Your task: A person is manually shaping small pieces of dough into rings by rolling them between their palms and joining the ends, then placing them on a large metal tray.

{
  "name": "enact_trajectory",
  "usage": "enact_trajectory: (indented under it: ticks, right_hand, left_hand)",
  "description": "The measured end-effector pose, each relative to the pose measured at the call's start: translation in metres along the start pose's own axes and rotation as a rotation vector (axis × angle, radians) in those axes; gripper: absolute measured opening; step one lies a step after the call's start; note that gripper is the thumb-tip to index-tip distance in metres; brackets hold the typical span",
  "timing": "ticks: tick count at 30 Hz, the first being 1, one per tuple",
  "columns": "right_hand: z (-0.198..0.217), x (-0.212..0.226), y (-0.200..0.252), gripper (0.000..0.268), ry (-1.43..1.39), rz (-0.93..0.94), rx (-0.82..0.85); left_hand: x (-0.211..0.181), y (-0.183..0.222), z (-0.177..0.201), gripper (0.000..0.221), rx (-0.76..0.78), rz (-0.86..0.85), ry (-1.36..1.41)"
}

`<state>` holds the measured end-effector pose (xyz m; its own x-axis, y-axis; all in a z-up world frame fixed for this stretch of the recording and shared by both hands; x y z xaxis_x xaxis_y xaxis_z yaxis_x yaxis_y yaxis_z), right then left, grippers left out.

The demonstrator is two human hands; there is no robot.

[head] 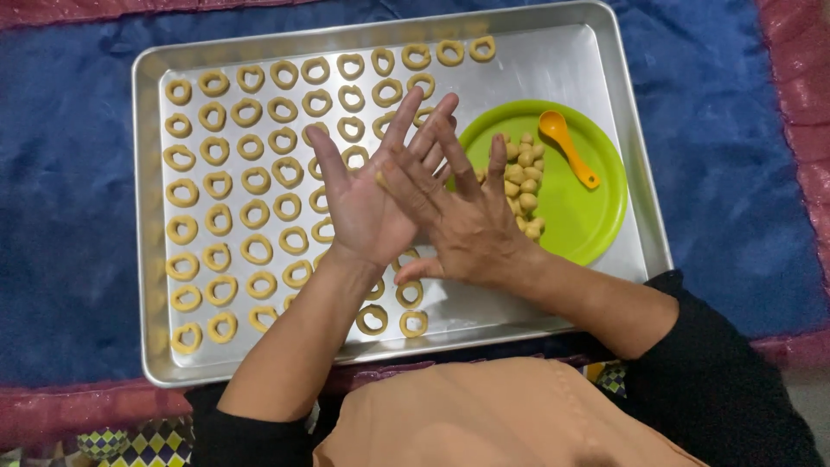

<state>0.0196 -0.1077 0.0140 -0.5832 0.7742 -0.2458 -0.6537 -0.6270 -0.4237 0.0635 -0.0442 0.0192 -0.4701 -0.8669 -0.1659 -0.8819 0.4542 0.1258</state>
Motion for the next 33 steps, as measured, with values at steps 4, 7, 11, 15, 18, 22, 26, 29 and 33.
enact_trajectory:
  ticks: [4,7,11,15,18,22,26,29,33]
  right_hand:
    - [0.013,0.020,0.005,0.107,-0.182,0.132,-0.065]
    - [-0.004,0.004,0.001,0.112,-0.056,-0.014,0.006]
    - [0.011,0.013,0.004,0.106,-0.206,0.047,-0.040]
    - [-0.005,-0.006,-0.004,0.110,-0.398,-0.076,0.093]
    - [-0.002,-0.030,-0.002,0.102,-0.520,-0.204,0.056]
    - [0.024,-0.036,-0.006,0.067,-0.644,-0.240,-0.157]
    - [0.056,-0.034,-0.012,0.025,-0.711,-0.196,-0.361]
    - [0.065,-0.045,-0.013,0.012,-0.848,-0.257,-0.415]
    - [0.037,-0.072,-0.005,0.010,-1.028,-0.416,-0.459]
  left_hand:
    - [-0.004,-0.005,0.013,0.117,0.156,-0.013,-0.106]
    - [-0.002,-0.002,0.007,0.118,0.050,-0.012,-0.048]
    - [-0.004,-0.005,0.014,0.117,0.155,-0.024,-0.090]
    - [0.002,0.003,-0.007,0.119,-0.070,0.000,0.043]
    - [0.003,0.005,-0.008,0.121,0.019,0.015,-0.095]
    - [0.008,0.003,0.003,0.114,0.236,-0.019,-0.289]
    - [0.018,0.005,0.001,0.103,0.251,-0.013,-0.451]
    - [0.019,0.002,0.004,0.099,0.269,-0.054,-0.540]
    - [0.012,-0.016,0.037,0.068,0.160,-0.123,-0.707]
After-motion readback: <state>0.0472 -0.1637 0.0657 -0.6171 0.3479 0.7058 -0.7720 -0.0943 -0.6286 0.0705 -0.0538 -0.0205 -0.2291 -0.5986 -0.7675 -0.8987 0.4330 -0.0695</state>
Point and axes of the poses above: each hand's wrist, its own y-axis away from the middle knuckle, its own z-axis out of the back of the hand, x = y × z, the point moved 8 cm from there along -y, towards the middle knuckle, and after that the axes turned 1 degree about -z, right-handed, at the moved point
